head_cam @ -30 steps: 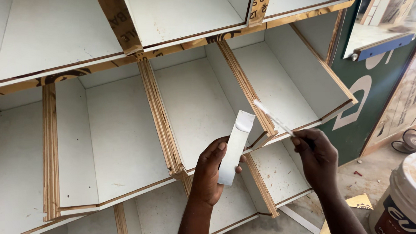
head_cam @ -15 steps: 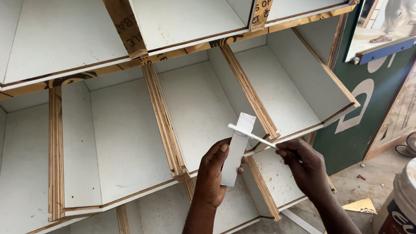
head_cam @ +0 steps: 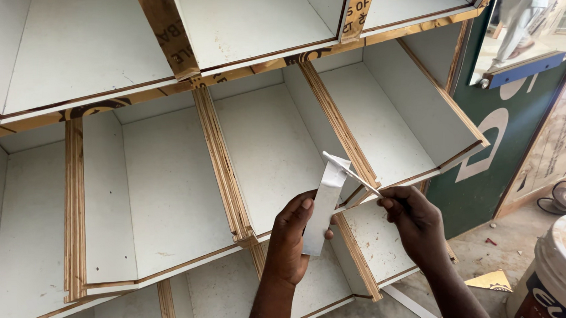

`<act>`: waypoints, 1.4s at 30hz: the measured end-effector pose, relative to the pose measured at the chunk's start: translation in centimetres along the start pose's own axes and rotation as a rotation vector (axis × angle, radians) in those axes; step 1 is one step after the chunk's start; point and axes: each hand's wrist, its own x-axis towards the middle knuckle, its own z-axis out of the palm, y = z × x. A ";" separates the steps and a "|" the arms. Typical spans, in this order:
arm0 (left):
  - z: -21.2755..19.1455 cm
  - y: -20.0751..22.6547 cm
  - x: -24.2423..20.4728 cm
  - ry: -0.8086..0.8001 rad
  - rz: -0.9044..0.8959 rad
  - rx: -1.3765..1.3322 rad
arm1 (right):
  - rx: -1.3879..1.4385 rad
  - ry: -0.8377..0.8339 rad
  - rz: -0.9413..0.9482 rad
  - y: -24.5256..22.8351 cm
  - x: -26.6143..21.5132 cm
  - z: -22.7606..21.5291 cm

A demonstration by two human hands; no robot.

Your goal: The person sits on the floor and handles small wooden pieces, using a utility knife to trim a piece of wood. They then apply white glue to a wooden strip with a brush and attach it to the edge of a wooden cabinet frame.

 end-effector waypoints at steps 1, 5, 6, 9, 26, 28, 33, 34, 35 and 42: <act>0.1 -0.1 0.0 0.005 -0.003 0.000 | -0.009 0.002 -0.002 0.0 -0.1 0.2; -0.1 0.0 0.1 -0.011 0.025 -0.004 | -0.112 -0.032 0.004 0.0 -0.4 0.5; -0.1 0.1 0.1 -0.014 0.029 0.000 | -0.058 -0.023 0.007 0.1 -0.4 0.4; -0.3 0.1 0.0 -0.012 0.029 0.005 | 0.040 -0.004 0.008 0.4 -0.2 0.2; 0.2 0.4 -0.3 -0.016 -0.029 -0.043 | 0.085 0.007 0.019 1.0 0.0 0.4; 0.3 0.3 -0.3 -0.004 -0.035 -0.044 | 0.062 0.017 -0.007 1.0 0.1 0.2; 0.2 0.5 -0.3 -0.015 0.002 -0.051 | 0.018 0.041 -0.018 1.0 0.2 -0.3; 0.1 0.6 -0.3 -0.020 0.007 -0.051 | 0.019 0.041 -0.013 1.1 0.1 -0.4; 0.0 0.5 -0.3 -0.023 0.013 -0.050 | 0.021 0.040 -0.007 1.2 0.1 -0.4; 0.0 0.3 -0.5 -0.015 0.029 -0.041 | 0.084 0.027 -0.023 0.9 -0.2 -0.5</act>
